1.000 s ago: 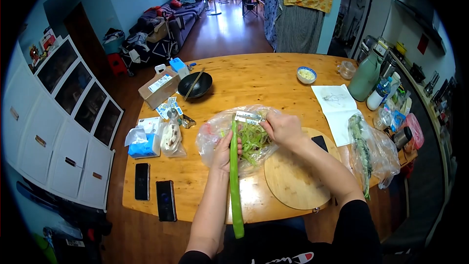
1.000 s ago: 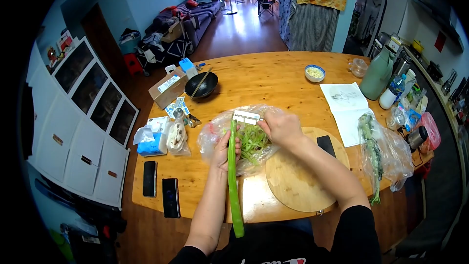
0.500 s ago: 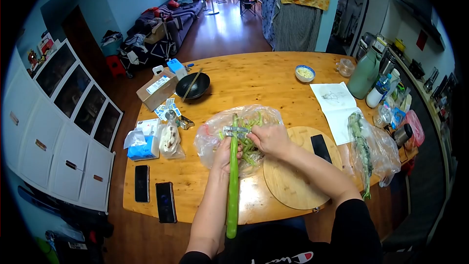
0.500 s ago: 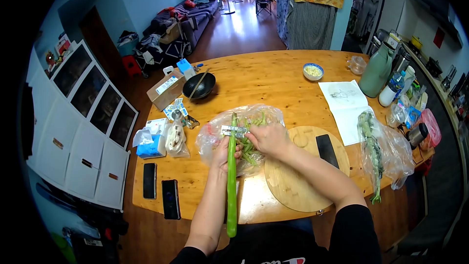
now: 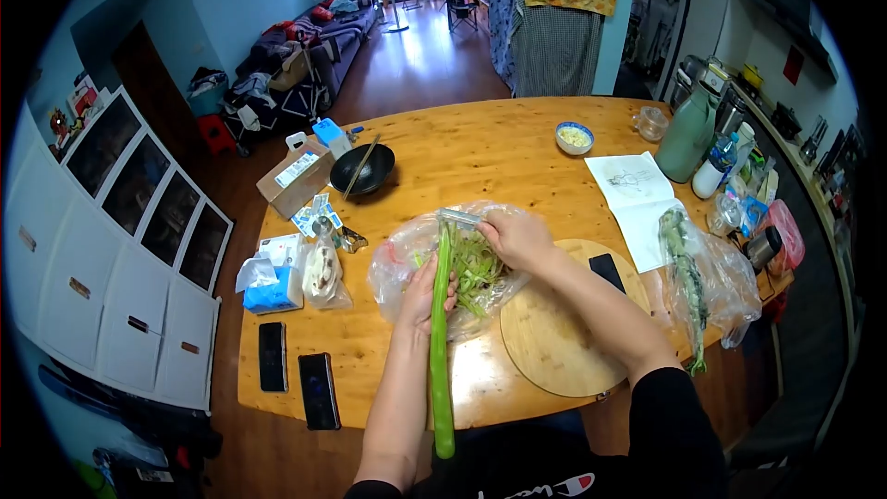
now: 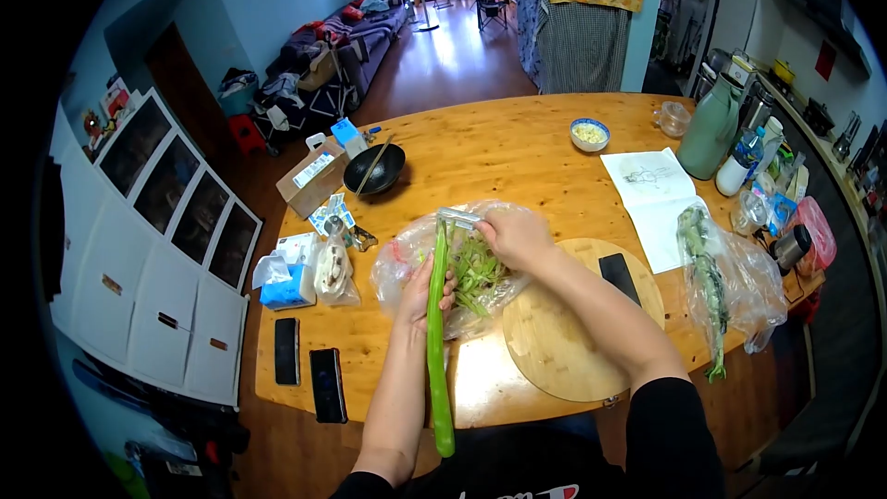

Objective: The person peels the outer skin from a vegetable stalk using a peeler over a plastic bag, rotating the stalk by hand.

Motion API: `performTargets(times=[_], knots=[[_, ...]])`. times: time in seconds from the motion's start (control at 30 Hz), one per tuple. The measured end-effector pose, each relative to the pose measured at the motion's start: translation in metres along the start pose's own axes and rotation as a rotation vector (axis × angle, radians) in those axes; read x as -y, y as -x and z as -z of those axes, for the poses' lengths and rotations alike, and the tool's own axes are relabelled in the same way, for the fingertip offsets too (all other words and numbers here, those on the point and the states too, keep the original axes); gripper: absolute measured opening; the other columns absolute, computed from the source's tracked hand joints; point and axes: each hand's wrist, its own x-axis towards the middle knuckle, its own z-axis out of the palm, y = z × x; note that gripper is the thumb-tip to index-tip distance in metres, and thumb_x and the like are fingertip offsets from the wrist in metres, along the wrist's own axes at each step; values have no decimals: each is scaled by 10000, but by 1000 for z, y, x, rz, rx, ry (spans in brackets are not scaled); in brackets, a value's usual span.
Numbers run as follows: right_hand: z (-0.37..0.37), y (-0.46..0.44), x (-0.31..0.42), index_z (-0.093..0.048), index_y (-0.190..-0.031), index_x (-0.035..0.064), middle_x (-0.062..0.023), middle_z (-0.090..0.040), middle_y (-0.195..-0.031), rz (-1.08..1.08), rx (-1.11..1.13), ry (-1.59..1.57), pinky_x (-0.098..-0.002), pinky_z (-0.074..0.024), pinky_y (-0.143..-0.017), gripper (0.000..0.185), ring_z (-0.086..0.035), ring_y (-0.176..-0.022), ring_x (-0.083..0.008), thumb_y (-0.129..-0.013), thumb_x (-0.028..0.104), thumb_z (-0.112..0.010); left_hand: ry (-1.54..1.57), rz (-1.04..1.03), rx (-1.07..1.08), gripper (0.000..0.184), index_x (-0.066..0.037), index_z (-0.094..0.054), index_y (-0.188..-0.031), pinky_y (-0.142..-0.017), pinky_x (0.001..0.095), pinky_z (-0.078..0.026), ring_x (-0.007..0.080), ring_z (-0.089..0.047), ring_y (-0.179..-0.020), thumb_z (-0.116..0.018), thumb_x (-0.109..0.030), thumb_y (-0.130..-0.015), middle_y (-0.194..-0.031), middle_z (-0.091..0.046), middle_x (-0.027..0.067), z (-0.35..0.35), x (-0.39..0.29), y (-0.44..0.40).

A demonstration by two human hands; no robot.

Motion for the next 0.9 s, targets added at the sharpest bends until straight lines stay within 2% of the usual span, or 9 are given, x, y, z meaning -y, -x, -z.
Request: performTargets(times=[0.03, 0.13, 0.2, 0.3, 0.4, 0.57, 0.7, 0.77, 0.9], knots=[[2, -2, -3, -694, -949, 136, -147, -693, -760, -47, 79, 20, -509, -509, -622, 338, -683, -744, -354, -996, 427, -529, 3, -5, 0, 343, -104, -543, -1254, -400, 190, -443, 80, -508, -580, -507, -387, -1062, -808, -516, 29, -2, -2, 0], [3, 3, -2, -671, -949, 129, -135, -695, -771, -14, -107, -46, -491, -512, -608, 310, -682, -726, -347, -993, 409, -546, 27, -19, 14, 417, -112, -503, -1337, -407, 171, -445, 78, -512, -595, -505, -420, -1055, -806, -502, 26, -4, -7, 4], [11, 6, 1, -643, -923, 120, -123, -696, -778, -34, -88, -4, -476, -507, -587, 295, -682, -716, -335, -987, 397, -564, 47, -22, 47, 471, -123, -483, -1396, -424, 169, -454, 76, -517, -612, -509, -439, -1048, -786, -495, 13, -2, -9, 6], [19, 13, 8, -599, -868, 111, -111, -681, -741, 4, -148, 7, -461, -491, -545, 285, -671, -673, -326, -972, 377, -597, 67, -73, 56, 452, -136, -520, -1353, -407, 178, -453, 78, -548, -589, -528, -457, -1035, -773, -523, -1, -2, -7, 5], [12, 22, 11, -571, -820, 109, -107, -650, -676, 104, -156, -28, -461, -470, -502, 290, -649, -611, -331, -954, 361, -624, -11, -43, -108, 483, -102, -526, -1388, -416, 205, -481, 76, -576, -555, -527, -436, -1040, -780, -571, 5, -8, -6, 5], [7, 35, 28, -531, -760, 108, -109, -599, -585, 262, -96, -126, -461, -454, -463, 320, -615, -540, -352, -933, 352, -644, 3, -44, -120, 365, -100, -600, -1267, -396, 207, -473, 76, -579, -532, -537, -386, -1048, -752, -581, 7, 1, 6, -4], [9, 33, 31, -548, -762, 116, -118, -604, -586, 193, -71, -131, -478, -460, -476, 309, -610, -539, -369, -932, 354, -647, 17, -48, -86, 283, -93, -620, -1136, -384, 217, -460, 82, -563, -515, -507, -344, -1070, -736, -573, -3, -5, 4, -1], [6, 19, 21, -557, -769, 120, -125, -610, -594, 116, -124, -132, -488, -462, -483, 299, -610, -543, -376, -932, 353, -647, 29, -25, -60, 280, -94, -603, -1122, -377, 219, -447, 90, -554, -511, -494, -347, -1074, -769, -577, 8, 0, 5, -4], [10, 21, 25, -599, -748, 119, -133, -605, -598, 184, -101, -152, -488, -456, -501, 301, -620, -576, -372, -926, 356, -652, -65, -44, -78, 302, -90, -571, -1141, -367, 217, -424, 97, -535, -524, -487, -372, -1074, -856, -581, 37, -6, 2, 0]])
